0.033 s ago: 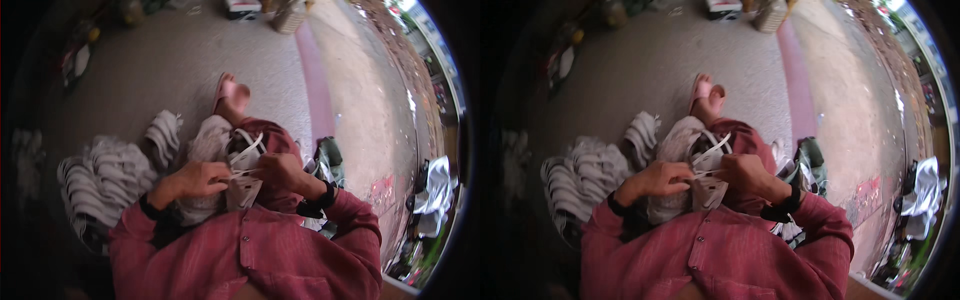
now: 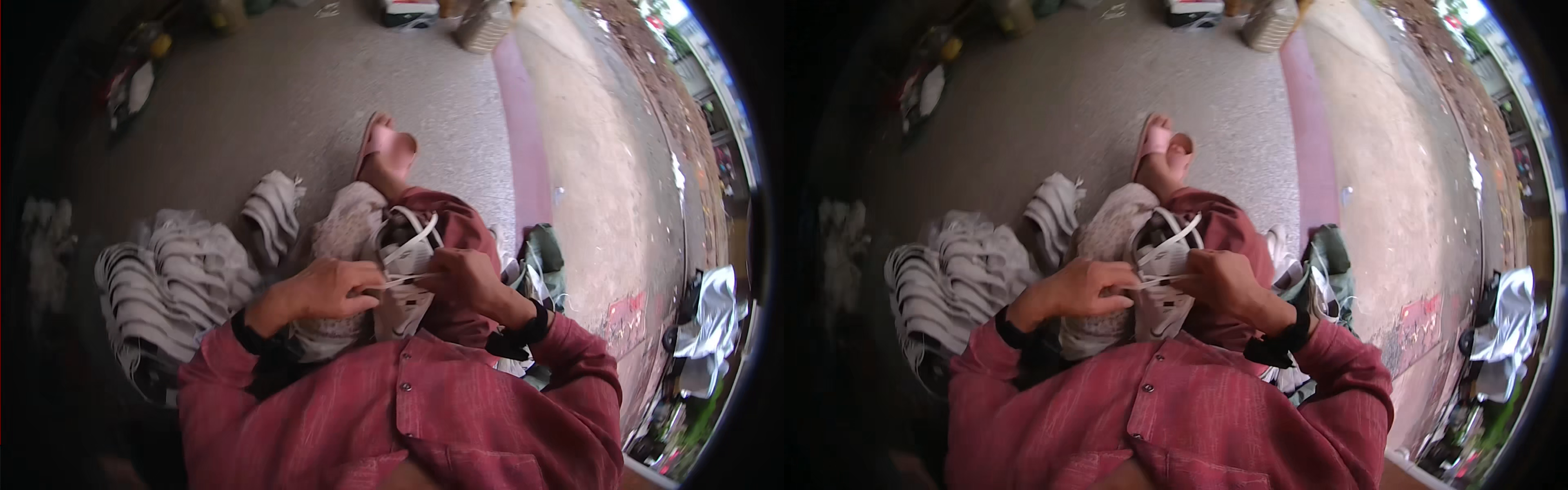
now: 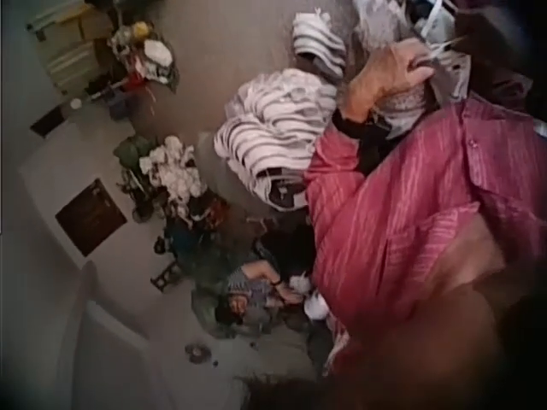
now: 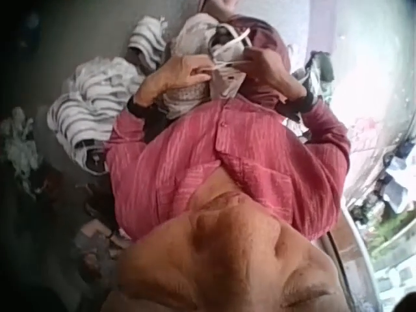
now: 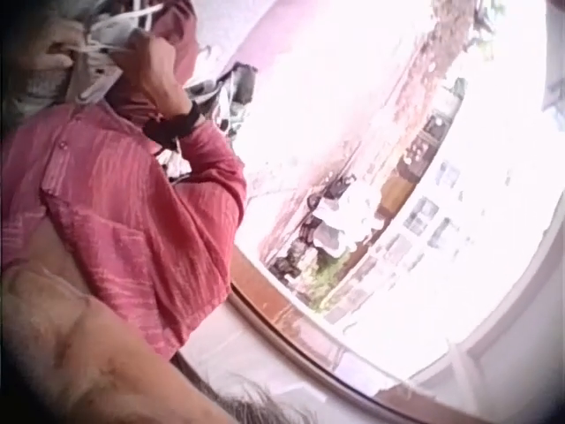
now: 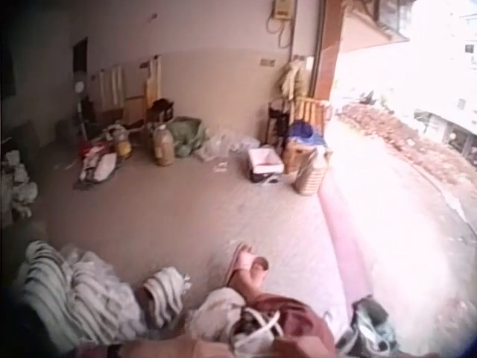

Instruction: The recorder is lacing shoe upper components as part of the manufacturing process.

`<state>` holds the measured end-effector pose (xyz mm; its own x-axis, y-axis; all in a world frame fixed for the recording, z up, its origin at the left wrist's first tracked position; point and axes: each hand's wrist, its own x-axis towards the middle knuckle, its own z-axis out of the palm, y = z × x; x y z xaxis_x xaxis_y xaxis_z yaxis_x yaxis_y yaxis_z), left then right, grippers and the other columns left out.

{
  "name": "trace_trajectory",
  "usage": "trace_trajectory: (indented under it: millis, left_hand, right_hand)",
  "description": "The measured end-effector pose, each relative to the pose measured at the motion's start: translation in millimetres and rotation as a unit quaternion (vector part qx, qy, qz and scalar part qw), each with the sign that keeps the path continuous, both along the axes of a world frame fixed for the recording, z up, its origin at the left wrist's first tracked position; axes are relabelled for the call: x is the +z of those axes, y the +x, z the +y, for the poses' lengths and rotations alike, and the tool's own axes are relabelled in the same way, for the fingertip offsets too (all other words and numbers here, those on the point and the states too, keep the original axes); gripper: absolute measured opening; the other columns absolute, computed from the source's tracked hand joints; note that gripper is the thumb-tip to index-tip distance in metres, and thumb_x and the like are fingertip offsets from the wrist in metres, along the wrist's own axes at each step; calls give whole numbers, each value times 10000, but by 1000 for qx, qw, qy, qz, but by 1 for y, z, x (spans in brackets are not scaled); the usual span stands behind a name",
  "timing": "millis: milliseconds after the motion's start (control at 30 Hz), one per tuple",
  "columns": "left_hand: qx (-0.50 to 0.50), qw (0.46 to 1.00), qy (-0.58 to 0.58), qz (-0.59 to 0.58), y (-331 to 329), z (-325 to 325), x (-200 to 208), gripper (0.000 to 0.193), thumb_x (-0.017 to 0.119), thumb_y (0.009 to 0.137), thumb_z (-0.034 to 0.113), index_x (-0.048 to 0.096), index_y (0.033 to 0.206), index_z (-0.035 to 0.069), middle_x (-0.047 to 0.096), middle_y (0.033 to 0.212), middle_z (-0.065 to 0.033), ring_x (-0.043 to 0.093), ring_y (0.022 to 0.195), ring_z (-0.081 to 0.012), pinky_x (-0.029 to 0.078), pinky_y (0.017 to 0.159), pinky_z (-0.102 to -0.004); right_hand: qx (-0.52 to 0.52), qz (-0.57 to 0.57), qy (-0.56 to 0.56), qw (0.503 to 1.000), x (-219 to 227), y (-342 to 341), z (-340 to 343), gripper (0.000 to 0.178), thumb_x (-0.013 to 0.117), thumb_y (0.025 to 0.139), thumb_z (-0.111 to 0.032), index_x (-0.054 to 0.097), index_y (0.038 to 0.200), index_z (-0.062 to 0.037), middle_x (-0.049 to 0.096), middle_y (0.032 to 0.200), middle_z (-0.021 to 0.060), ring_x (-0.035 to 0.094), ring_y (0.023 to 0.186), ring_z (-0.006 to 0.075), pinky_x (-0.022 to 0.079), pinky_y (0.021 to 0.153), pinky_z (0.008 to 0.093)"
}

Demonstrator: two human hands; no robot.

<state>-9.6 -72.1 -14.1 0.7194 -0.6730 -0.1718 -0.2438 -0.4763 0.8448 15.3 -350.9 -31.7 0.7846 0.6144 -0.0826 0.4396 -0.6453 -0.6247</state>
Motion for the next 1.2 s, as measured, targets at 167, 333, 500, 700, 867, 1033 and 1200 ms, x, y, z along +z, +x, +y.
trace_trajectory:
  millis: [167, 333, 500, 700, 867, 1033, 1200]
  left_hand:
    - [-14, 999, -35, -13, -8, 7, -11, 339, 701, 830, 229, 641, 1127, 78, 630, 916, -95, 635, 730, -240, 501, 671, -340]
    - [-25, 999, -27, 22, -18, 14, -17, 367, 703, 836, 233, 636, 1168, 92, 619, 900, -85, 628, 728, -234, 498, 670, -340]
    - [-16, 997, -76, 29, -24, 8, -20, 397, 713, 831, 211, 633, 1207, 114, 602, 881, -76, 618, 722, -224, 493, 664, -335]
    - [7, 995, -45, 85, -19, 0, 6, 353, 740, 786, 151, 656, 1125, 99, 599, 876, -65, 580, 729, -210, 475, 676, -329]
    - [12, 950, -77, -302, 0, -43, 0, 142, 711, 726, 150, 631, 838, 114, 588, 899, -7, 558, 971, -195, 400, 879, -351]
    - [-39, 944, -63, -321, 8, -57, -24, 233, 709, 710, 109, 614, 924, 115, 628, 1043, -13, 574, 1031, -216, 386, 927, -362]
    - [-28, 947, -25, -320, 12, -54, -36, 271, 730, 723, 156, 603, 956, 104, 618, 993, -26, 578, 976, -218, 397, 908, -374]
  right_hand:
    - [-58, -1, 30, 998, -6, -19, 7, 289, 763, 755, -287, 561, 769, -80, 586, 714, 110, 631, 652, 306, 490, 560, 391]
    - [57, -134, 45, 988, -2, -42, 9, 233, 763, 759, -228, 576, 748, -90, 535, 672, 66, 605, 592, 252, 464, 507, 345]
    - [-186, 179, 127, 958, -2, -54, 3, 239, 832, 752, -163, 626, 737, -42, 665, 707, 53, 598, 587, 95, 460, 496, 260]
    - [-120, 468, 197, 853, 31, -22, -24, 211, 740, 837, -76, 632, 1005, -8, 694, 876, 57, 632, 720, 86, 494, 606, 265]
    - [124, 35, 42, 991, 29, -5, -25, 202, 701, 791, -72, 614, 972, -50, 635, 858, 103, 652, 768, 305, 514, 664, 371]
    - [191, -36, 55, 979, 23, 4, -24, 213, 685, 779, -59, 583, 966, -46, 613, 848, 119, 641, 776, 316, 508, 659, 390]
    - [5, 58, -76, 995, 28, -17, -21, 150, 638, 910, -166, 590, 969, -37, 604, 746, 114, 630, 680, 262, 494, 602, 350]
